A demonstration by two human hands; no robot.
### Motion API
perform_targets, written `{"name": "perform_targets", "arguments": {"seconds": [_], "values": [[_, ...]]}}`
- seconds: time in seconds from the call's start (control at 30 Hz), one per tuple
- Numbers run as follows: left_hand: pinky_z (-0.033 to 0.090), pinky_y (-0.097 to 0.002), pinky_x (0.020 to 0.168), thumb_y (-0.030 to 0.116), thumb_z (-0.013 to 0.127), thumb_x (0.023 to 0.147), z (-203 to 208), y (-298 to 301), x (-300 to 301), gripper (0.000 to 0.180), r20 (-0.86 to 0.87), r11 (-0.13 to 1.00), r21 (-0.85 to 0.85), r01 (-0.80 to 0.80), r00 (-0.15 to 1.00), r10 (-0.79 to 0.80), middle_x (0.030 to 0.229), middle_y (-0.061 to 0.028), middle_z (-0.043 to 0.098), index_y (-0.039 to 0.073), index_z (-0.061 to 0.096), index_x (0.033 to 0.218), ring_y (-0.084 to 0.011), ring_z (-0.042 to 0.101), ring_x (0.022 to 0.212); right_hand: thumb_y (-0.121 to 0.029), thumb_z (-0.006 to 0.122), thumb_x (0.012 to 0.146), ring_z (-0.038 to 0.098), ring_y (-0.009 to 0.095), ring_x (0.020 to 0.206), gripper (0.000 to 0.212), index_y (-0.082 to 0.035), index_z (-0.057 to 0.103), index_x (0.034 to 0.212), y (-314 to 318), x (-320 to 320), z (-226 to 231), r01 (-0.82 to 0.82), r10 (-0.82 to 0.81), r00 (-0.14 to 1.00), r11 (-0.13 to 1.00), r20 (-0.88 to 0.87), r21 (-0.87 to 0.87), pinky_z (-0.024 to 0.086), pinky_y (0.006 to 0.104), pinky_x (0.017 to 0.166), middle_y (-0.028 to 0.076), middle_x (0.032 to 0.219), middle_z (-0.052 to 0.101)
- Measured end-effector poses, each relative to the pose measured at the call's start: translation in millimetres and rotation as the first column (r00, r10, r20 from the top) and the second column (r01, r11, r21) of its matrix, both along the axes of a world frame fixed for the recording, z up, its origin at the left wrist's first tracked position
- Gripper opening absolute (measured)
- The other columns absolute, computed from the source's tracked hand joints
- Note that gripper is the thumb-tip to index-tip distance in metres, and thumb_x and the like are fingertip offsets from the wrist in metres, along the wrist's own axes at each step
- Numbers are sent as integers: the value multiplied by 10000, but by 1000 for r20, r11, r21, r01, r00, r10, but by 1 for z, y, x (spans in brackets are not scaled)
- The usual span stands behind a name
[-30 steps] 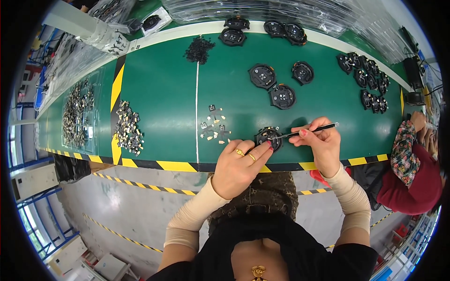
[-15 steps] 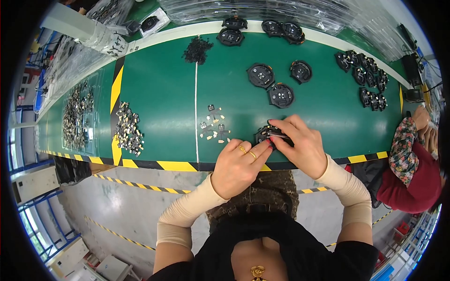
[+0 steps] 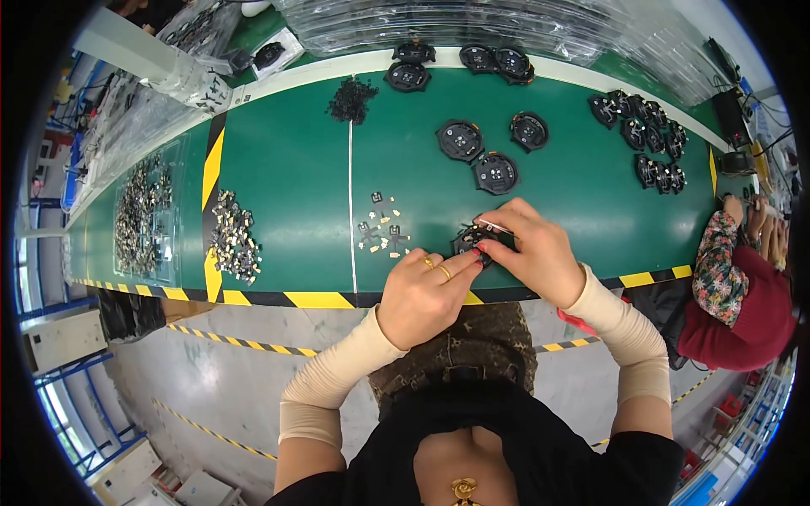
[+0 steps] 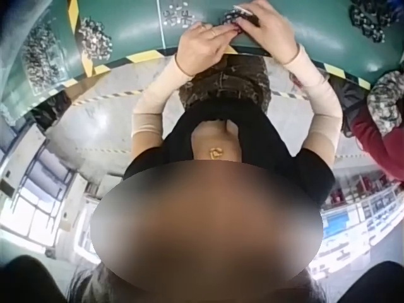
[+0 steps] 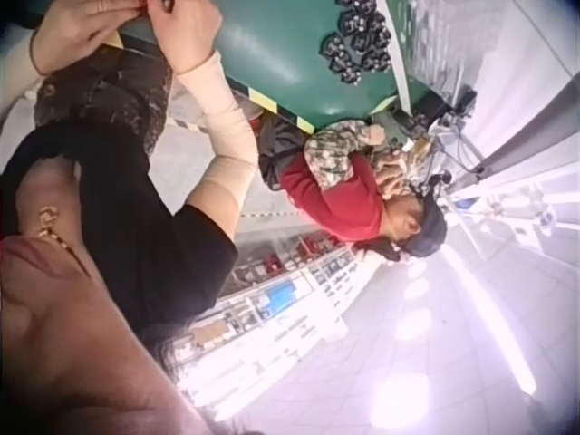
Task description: The person assembles small metal pins and plastic inserts into black circular component housings, taking the parts from a parts tray. The person uses tweezers to pick up and insert the small parts into the housings.
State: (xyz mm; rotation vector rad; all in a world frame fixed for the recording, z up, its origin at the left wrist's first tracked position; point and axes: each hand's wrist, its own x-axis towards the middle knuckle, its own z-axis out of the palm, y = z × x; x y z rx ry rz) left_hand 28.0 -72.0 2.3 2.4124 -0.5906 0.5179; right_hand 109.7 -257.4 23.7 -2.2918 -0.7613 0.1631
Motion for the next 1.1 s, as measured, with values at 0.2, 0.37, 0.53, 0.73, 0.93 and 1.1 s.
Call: {"name": "perform_targets", "arguments": {"seconds": [0.2,0.37,0.53,0.73,0.93,1.1], "values": [[430,-313,590,32,732,745,6,0,1,158,-4,1000,22,19,1000,-19,1009,-39,722,51,731,902,-158,623,653,-136,752,801,576,217,599,263,-78,686,1049,0,2,1,-31,32,999,999,21,-25,463,333,553,49,946,627],[433,-302,552,30,738,746,3,-2,-1,140,8,1000,4,9,1000,-9,996,-42,728,48,733,886,-157,638,627,-140,748,809,601,240,632,253,-74,669,1040,0,7,4,-48,46,996,999,-74,-24,472,345,564,60,941,621],[439,-292,544,28,739,750,2,-3,-2,133,21,1000,28,-12,1000,12,1007,-45,729,47,733,881,-156,636,618,-143,745,811,631,249,691,246,-80,651,1030,1,6,2,-81,81,997,996,5,-48,488,353,584,54,944,622],[433,-302,537,30,731,754,3,-2,0,135,3,1000,2,17,1000,-17,1009,-46,728,53,731,887,-164,628,613,-144,736,816,649,253,746,264,-88,645,1058,1,9,10,-78,77,997,991,-22,-108,503,353,610,56,947,619],[439,-303,615,50,648,730,-6,-5,-6,278,84,995,100,27,996,-36,1117,-67,680,39,712,1000,-157,576,614,-122,716,828,660,296,824,267,-93,634,1081,1,-6,5,-73,73,997,997,24,-15,538,388,688,82,1032,606],[447,-313,637,34,616,716,0,-3,-7,368,90,983,161,82,991,-98,1163,-69,658,50,708,1072,-162,552,667,-108,717,830,694,234,797,243,-81,603,1043,-13,7,14,-91,96,970,995,-223,34,541,358,669,89,952,682]]}}
